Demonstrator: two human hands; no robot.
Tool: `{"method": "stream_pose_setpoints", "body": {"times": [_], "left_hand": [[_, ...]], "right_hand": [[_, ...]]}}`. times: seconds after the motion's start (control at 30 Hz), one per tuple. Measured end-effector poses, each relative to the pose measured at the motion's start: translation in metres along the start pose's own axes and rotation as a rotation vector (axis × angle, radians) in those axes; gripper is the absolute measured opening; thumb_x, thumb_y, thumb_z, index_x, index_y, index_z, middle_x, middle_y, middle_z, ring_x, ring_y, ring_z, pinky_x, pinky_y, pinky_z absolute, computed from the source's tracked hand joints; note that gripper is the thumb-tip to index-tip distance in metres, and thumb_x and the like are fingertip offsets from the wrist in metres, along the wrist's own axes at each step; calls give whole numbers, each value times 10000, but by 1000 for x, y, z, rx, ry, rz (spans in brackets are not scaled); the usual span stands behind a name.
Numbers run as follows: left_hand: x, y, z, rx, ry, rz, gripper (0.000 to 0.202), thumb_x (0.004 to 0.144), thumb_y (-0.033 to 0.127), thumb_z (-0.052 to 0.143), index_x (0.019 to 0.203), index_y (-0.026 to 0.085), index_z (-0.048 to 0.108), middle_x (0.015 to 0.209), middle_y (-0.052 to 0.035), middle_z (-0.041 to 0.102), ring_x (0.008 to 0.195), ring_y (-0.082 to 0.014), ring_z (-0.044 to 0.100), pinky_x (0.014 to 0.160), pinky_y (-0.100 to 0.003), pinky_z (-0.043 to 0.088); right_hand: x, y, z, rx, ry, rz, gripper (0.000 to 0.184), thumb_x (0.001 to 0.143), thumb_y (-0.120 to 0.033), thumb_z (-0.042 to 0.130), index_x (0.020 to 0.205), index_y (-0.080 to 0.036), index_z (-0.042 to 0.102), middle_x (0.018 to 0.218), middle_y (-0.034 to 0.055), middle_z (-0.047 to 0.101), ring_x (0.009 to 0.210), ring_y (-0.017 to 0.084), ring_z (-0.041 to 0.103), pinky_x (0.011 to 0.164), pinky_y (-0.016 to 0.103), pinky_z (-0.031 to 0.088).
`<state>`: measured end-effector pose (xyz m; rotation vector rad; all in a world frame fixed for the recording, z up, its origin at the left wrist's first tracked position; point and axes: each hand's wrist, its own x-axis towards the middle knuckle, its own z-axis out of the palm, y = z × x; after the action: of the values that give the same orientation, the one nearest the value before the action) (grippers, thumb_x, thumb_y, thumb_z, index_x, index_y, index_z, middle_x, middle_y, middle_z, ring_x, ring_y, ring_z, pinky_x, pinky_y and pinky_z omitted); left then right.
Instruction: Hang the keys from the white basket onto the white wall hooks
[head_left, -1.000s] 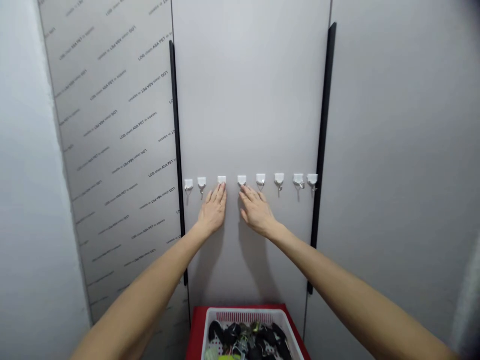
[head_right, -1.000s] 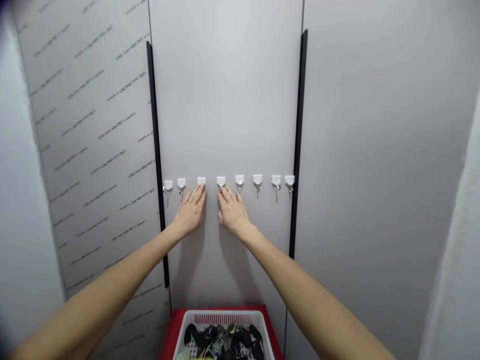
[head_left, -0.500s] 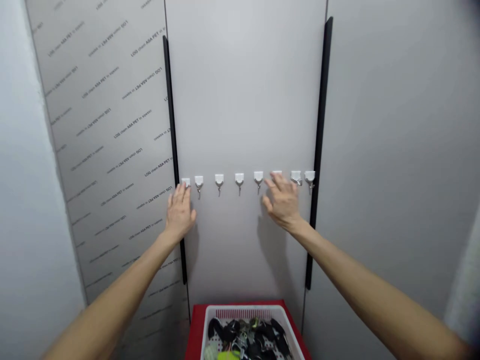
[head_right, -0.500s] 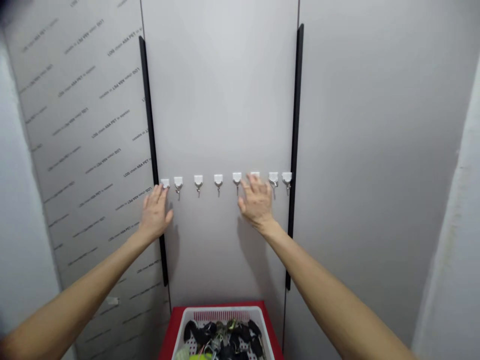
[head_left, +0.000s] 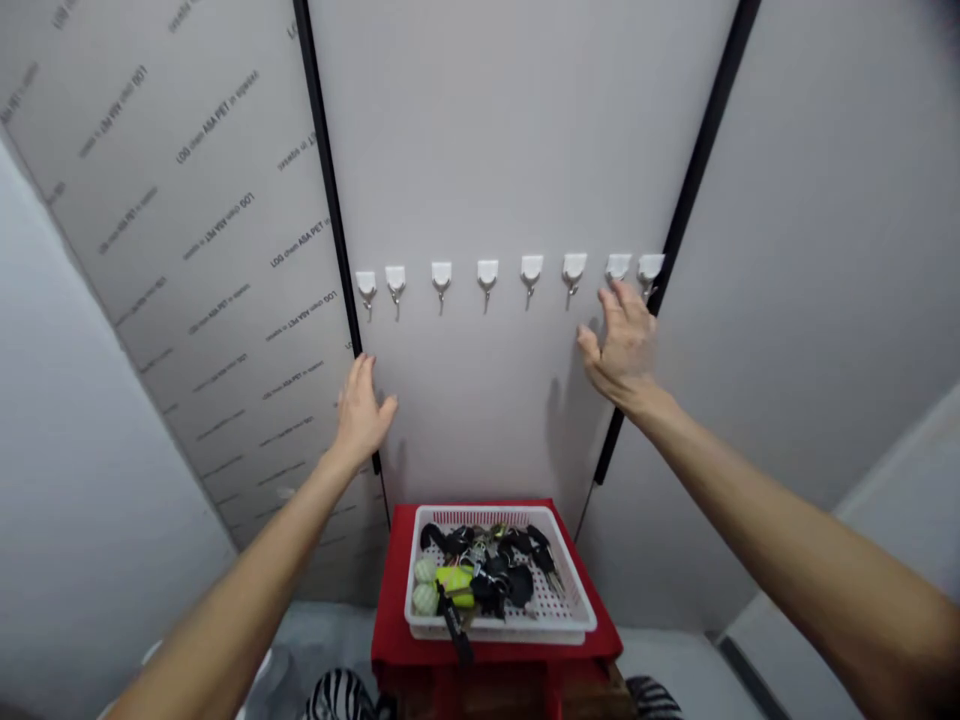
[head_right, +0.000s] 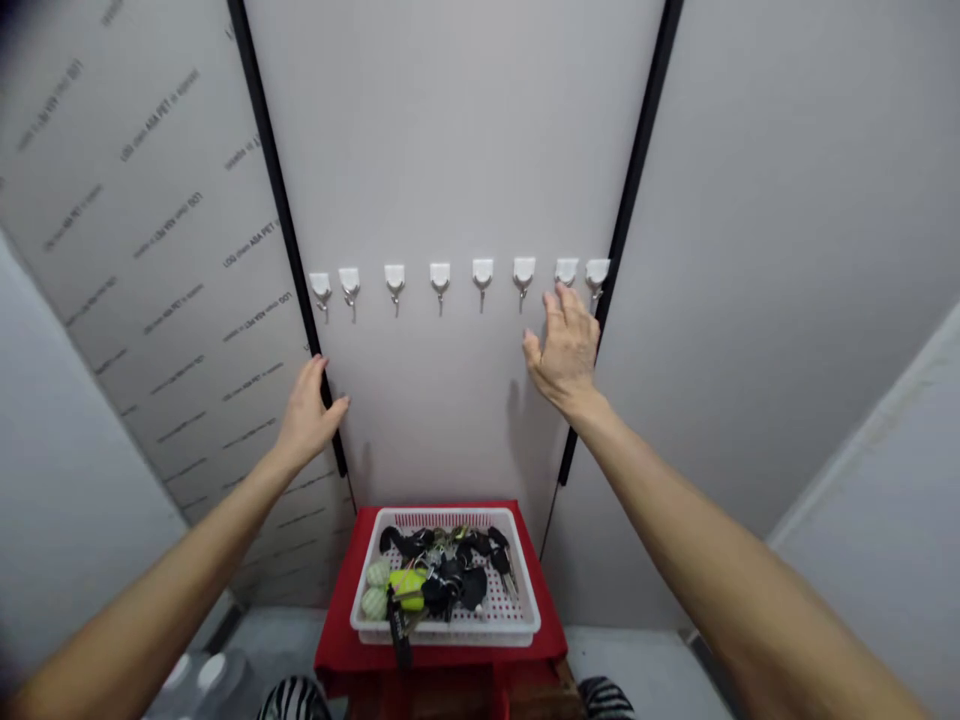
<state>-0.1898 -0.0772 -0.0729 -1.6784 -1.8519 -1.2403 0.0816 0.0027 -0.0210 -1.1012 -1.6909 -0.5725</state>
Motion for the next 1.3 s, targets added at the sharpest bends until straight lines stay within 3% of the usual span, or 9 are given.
{"method": "stream_pose_setpoints", "body": {"times": [0.07, 0.13, 0.2, 0.27, 0.37, 0.47, 0.63, 1.1, 1.3], "left_hand": [[-21, 0, 11, -176, -91, -106, 480, 625, 243, 416, 1072, 95, 326, 1140, -129, 350, 1054, -188, 311, 870, -334, 267], [-37, 3, 22, -429, -267, -241, 380, 630, 285, 420, 967, 110, 420, 1020, -118, 468, 935, -174, 436, 785, -314, 344], [-44, 9, 30, -713, -488, -406, 310, 642, 372, 396, 788, 116, 491, 816, -89, 560, 734, -144, 528, 636, -269, 400], [-44, 18, 34, -949, -651, -561, 387, 646, 473, 338, 588, 117, 478, 575, -42, 555, 507, -98, 520, 487, -215, 380], [-30, 39, 30, -1208, -806, -627, 519, 637, 573, 227, 422, 127, 384, 352, 13, 422, 319, -53, 400, 364, -171, 285], [-11, 59, 23, -1375, -935, -515, 580, 635, 603, 143, 371, 132, 353, 310, 9, 367, 293, -50, 351, 331, -169, 227], [3, 76, 18, -1433, -1032, -406, 609, 615, 631, 93, 341, 138, 322, 303, 6, 329, 283, -44, 298, 326, -180, 203], [-6, 68, 25, -1390, -1091, -451, 607, 593, 648, 95, 341, 138, 305, 287, 12, 313, 272, -37, 269, 333, -178, 202], [-38, 51, 44, -1307, -1029, -534, 560, 627, 608, 144, 400, 137, 346, 333, 20, 361, 314, -49, 331, 358, -174, 242]], "right_hand": [[-24, -13, 6, 202, -193, 22, 417, 684, -367, 317, 975, -97, 446, 1081, 134, 415, 1017, 213, 337, 821, 365, 261], [-57, -27, 17, 471, -555, 133, 427, 697, -439, 259, 736, -116, 535, 827, 121, 555, 813, 192, 486, 717, 336, 352], [-85, -40, 28, 723, -918, 380, 537, 698, -509, 154, 522, -131, 492, 580, 92, 559, 567, 149, 521, 545, 288, 393], [-99, -52, 36, 935, -1110, 629, 582, 681, -554, 81, 422, -145, 404, 438, 50, 498, 393, 98, 459, 400, 231, 342], [-86, -65, 34, 1256, -1141, 759, 573, 651, -597, 66, 367, -157, 298, 313, -22, 357, 274, 46, 314, 322, 184, 228], [-58, -74, 25, 1488, -1135, 719, 566, 637, -616, 51, 357, -162, 239, 282, -49, 268, 260, 34, 230, 317, 179, 184], [-44, -80, 19, 1521, -1152, 684, 547, 630, -623, 44, 376, -173, 224, 287, -50, 261, 268, 37, 210, 317, 187, 178], [-55, -82, 26, 1483, -1202, 686, 540, 638, -615, 55, 383, -172, 227, 275, -55, 258, 260, 34, 202, 318, 184, 183], [-90, -81, 39, 1354, -1216, 711, 535, 644, -605, 110, 382, -166, 267, 289, -60, 271, 265, 34, 225, 320, 181, 188]]}}
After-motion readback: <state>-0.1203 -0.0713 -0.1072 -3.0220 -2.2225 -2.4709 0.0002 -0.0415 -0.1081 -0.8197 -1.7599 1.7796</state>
